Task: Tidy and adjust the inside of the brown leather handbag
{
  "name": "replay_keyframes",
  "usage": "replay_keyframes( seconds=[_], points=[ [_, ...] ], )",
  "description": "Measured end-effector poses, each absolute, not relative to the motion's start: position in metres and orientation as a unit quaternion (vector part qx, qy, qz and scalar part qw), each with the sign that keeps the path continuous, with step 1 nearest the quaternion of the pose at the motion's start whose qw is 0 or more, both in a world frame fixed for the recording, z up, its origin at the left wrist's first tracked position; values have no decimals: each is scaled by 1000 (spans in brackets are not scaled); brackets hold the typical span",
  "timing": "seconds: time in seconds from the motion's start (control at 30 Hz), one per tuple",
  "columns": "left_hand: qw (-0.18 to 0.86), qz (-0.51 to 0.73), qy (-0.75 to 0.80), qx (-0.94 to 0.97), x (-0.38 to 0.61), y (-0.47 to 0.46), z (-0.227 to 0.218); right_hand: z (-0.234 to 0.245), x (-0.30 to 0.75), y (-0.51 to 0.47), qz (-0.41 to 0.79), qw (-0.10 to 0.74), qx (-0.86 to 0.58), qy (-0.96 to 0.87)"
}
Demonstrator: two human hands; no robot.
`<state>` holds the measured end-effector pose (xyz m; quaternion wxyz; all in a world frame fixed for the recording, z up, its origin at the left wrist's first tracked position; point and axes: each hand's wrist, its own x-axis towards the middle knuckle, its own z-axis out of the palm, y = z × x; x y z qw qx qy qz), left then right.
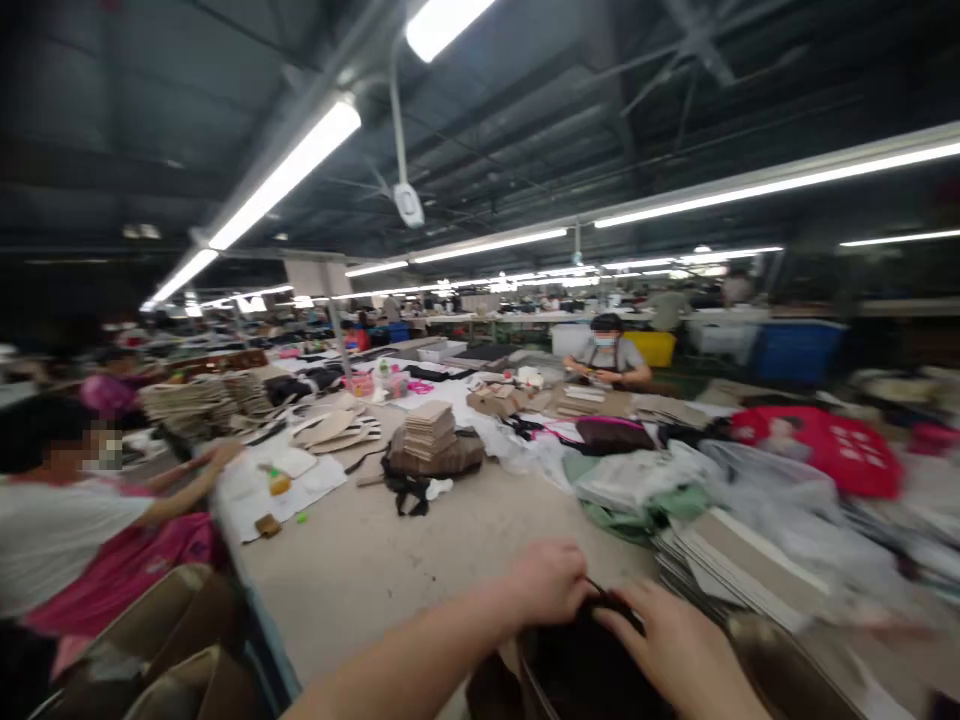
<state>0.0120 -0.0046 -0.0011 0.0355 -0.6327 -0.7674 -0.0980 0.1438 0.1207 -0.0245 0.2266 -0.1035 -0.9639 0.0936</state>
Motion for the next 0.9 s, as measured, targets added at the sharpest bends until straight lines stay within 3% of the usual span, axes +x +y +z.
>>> replay_keyframes(
  seconds=[0.07,0.17,0.9],
  points=[
    [28,-151,-779,-608,10,-6,0,-16,142,121,98,156,-136,-973],
    [-14,-198,-779,-594,-1,-6,2,-10,138,124,103,130,-168,-972],
    [7,-245,-800,-547,-11,1,-14,-9,134,119,87,125,-188,-970]
  ],
)
